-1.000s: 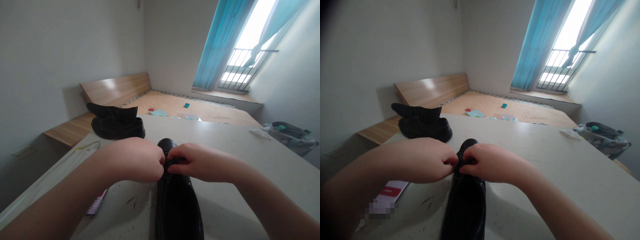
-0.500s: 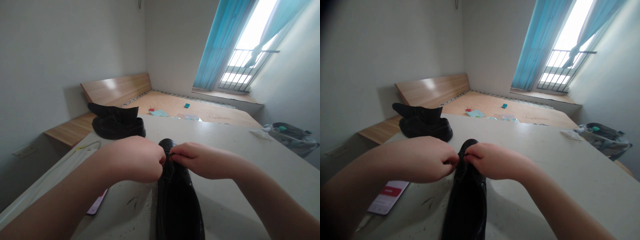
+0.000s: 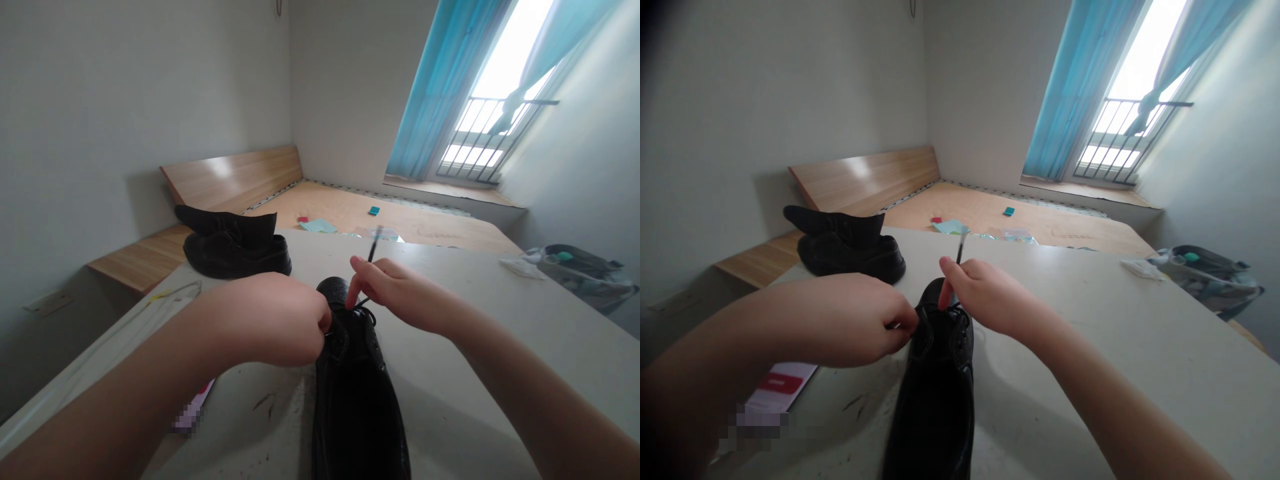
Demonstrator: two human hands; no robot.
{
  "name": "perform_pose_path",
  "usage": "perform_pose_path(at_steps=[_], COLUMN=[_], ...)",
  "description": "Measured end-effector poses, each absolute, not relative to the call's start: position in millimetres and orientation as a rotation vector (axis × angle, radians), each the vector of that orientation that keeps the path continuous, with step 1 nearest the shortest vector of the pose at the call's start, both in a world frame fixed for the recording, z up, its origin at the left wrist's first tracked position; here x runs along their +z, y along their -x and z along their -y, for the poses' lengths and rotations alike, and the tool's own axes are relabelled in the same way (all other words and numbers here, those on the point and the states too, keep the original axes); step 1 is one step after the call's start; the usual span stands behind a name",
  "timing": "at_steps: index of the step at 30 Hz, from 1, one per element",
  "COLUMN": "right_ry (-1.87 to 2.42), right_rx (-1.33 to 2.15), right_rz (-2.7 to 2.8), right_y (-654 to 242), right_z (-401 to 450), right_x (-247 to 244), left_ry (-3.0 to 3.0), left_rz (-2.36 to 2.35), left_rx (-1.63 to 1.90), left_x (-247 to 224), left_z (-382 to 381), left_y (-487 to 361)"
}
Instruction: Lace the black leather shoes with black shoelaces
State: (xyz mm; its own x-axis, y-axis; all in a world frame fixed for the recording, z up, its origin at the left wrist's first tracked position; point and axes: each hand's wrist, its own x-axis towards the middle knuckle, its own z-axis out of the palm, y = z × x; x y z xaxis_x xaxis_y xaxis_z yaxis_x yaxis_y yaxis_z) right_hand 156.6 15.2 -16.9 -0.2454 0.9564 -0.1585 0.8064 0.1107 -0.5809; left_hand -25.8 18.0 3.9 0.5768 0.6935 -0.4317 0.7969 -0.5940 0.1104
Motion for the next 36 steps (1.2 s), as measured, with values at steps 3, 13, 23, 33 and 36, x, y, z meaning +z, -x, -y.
perform_pose_path(at_steps=[3, 13, 23, 33, 36], right_ry=[1.728, 1.753, 1.730, 1.638, 1.633], right_rx=[0.940, 0.986, 0.986, 0.975, 0.949], right_rz=[2.164, 2.259, 2.308, 2.364, 2.377], right_y=[-156.5, -155.0, -157.9, -154.1, -151.7], right_z=[-10.9, -1.2, -1.8, -2.0, -2.7], right_x=[-15.2, -11.7, -7.2, -10.8, -11.8], left_ry=[-2.500, -2.520, -2.536, -2.599, -2.659], left_rz=[-1.231, -1.226, -1.321, -1.288, -1.255], left_rx=[-0.491, -0.436, -0.440, -0.443, -0.386], left_x=[3.7, 6.3, 11.6, 3.1, -1.9], left_z=[-18.5, -15.1, -24.4, -23.7, -24.5], left_y=[26.3, 23.8, 31.8, 33.5, 32.3])
